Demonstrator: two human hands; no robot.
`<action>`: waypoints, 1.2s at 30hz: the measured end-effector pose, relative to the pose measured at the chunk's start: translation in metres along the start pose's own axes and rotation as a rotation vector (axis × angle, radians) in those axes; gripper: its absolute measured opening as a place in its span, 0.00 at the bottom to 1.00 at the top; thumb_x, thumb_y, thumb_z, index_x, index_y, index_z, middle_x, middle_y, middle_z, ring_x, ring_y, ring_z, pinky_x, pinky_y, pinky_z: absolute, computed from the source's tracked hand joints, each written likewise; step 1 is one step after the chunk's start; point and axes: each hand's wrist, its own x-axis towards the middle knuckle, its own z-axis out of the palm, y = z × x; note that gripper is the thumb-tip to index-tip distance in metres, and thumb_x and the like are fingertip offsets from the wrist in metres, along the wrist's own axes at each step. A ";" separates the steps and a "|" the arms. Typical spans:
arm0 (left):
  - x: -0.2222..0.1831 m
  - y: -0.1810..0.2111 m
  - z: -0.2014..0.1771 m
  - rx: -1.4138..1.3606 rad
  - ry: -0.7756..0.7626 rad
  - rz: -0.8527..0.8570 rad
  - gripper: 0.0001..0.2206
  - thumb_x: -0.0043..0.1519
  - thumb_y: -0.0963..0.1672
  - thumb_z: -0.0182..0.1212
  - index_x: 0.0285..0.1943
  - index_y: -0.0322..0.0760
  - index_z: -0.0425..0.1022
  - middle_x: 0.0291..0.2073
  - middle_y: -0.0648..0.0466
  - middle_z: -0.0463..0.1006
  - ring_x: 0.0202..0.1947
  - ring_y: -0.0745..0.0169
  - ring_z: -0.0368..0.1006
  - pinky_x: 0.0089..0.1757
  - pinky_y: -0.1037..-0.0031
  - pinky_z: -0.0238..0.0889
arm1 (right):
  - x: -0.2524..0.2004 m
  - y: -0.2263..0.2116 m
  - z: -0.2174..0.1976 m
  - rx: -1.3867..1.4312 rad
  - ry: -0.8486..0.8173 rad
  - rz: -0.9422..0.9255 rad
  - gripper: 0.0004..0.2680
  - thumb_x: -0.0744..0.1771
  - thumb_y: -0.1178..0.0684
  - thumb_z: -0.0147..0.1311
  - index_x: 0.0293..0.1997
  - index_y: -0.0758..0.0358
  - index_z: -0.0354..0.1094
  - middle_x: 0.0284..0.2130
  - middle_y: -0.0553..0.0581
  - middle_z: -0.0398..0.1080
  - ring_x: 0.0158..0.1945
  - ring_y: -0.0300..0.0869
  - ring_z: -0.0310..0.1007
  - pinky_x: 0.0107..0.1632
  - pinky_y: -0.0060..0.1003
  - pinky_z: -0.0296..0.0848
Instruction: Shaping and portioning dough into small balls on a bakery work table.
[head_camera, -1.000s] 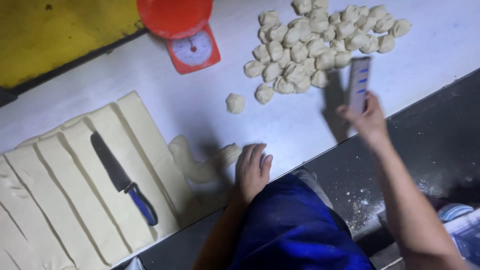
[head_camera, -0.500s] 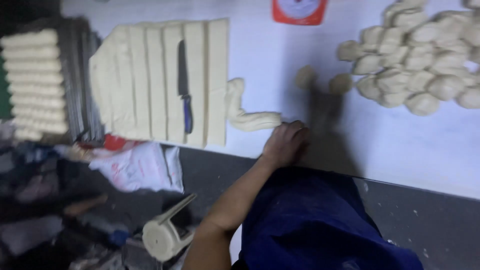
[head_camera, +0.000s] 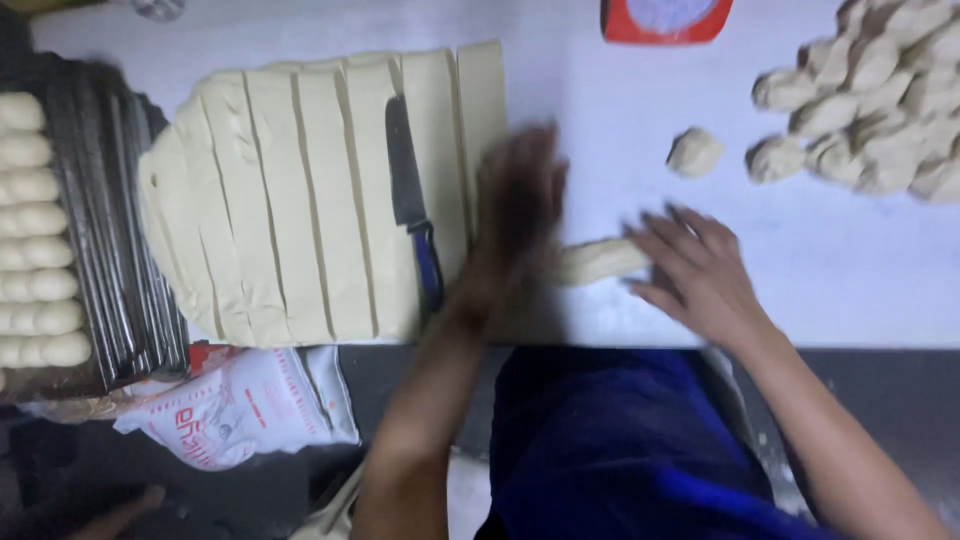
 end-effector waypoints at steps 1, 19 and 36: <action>0.002 -0.027 0.016 0.099 0.017 0.032 0.19 0.67 0.52 0.55 0.62 0.42 0.71 0.53 0.43 0.75 0.53 0.37 0.74 0.50 0.46 0.68 | 0.004 -0.010 0.015 -0.008 -0.154 0.111 0.26 0.64 0.35 0.58 0.68 0.54 0.68 0.57 0.61 0.70 0.65 0.60 0.63 0.65 0.60 0.59; -0.062 0.037 0.000 -0.693 0.101 -0.358 0.12 0.71 0.49 0.48 0.39 0.41 0.67 0.31 0.53 0.66 0.35 0.49 0.70 0.42 0.64 0.64 | 0.015 -0.014 -0.012 -0.209 -0.539 0.351 0.20 0.60 0.33 0.62 0.57 0.34 0.69 0.43 0.53 0.68 0.51 0.53 0.69 0.52 0.52 0.65; -0.080 0.053 0.096 -0.409 0.416 -0.369 0.16 0.71 0.46 0.37 0.40 0.33 0.69 0.40 0.46 0.69 0.40 0.46 0.68 0.44 0.59 0.65 | 0.021 0.099 -0.076 -0.403 0.214 0.080 0.17 0.73 0.45 0.60 0.62 0.72 0.73 0.56 0.71 0.61 0.60 0.61 0.57 0.57 0.56 0.61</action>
